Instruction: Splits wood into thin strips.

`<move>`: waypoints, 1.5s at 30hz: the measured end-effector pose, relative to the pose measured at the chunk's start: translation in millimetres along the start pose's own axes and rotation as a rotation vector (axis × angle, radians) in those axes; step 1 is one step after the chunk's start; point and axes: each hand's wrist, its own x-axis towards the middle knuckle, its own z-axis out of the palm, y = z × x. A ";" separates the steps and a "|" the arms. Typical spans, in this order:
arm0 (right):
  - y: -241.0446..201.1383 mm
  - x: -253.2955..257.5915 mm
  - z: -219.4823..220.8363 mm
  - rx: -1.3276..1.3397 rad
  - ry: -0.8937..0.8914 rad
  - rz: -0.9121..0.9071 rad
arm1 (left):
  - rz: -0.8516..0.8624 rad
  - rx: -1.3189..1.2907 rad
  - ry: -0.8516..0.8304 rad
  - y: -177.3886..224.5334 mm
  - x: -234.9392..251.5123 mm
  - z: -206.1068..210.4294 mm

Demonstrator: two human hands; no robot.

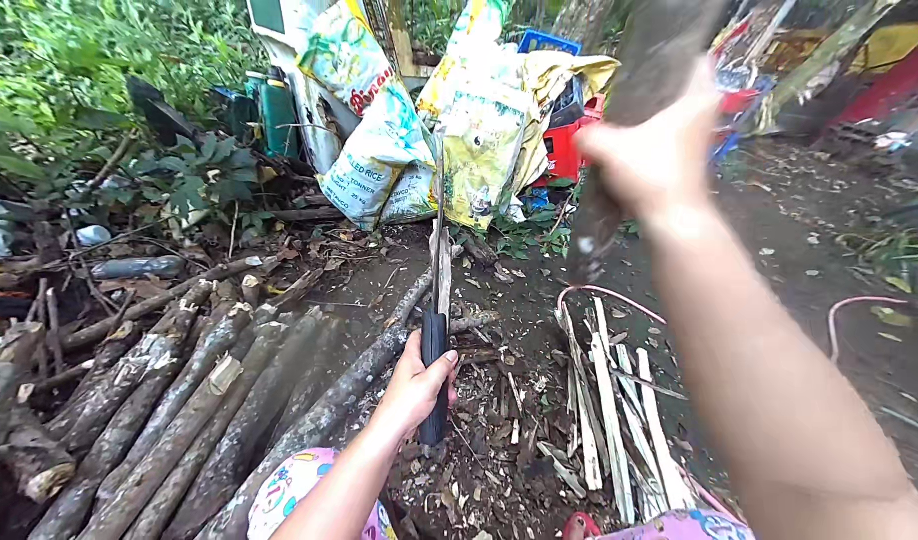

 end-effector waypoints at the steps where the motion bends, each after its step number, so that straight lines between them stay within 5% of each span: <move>1: 1.2 -15.9 12.0 -0.096 -0.189 0.044 | 0.000 0.010 -0.006 -0.5 -0.5 -1.0; 4: 33.7 -42.4 60.6 -0.650 -0.874 0.150 | -0.044 0.025 -0.010 -2.0 2.4 -3.6; 7: 45.7 -35.4 70.0 -0.743 -1.063 0.147 | -0.075 0.056 -0.017 -5.0 5.7 -10.8; 12: 50.3 -23.9 39.5 -0.546 -0.898 0.130 | -0.087 0.065 -0.020 -6.9 3.7 -7.0; 17: 5.0 28.5 -3.0 -0.276 -0.366 0.039 | -0.082 0.026 -0.032 -8.4 4.1 -5.1; 20: -4.1 46.1 9.3 -0.047 -0.077 0.016 | -0.089 0.035 -0.029 -8.6 4.8 -0.9; 22: 16.6 24.9 33.8 -0.034 -0.126 0.058 | -0.100 0.066 -0.031 -9.3 4.0 0.1; 26: 117.7 -49.4 101.7 -0.540 -0.784 0.261 | -0.205 0.101 -0.030 -2.8 5.8 -1.4; 29: 128.1 -61.9 117.4 -0.582 -0.952 0.375 | -0.245 0.148 -0.006 -14.5 14.3 -5.6; 35: 110.2 -23.9 85.6 -0.363 -0.782 0.255 | -0.284 0.124 0.035 -42.9 21.1 -6.8; 42: 21.6 54.6 20.6 0.062 -0.079 -0.002 | -0.276 0.164 0.075 -40.1 22.6 -13.0; 43: 20.9 54.3 27.4 0.082 -0.045 -0.015 | -0.278 0.169 0.082 -38.8 23.2 -13.1; 45: 40.9 23.4 49.0 -0.022 -0.257 0.039 | -0.290 0.173 0.089 -37.4 23.7 -14.2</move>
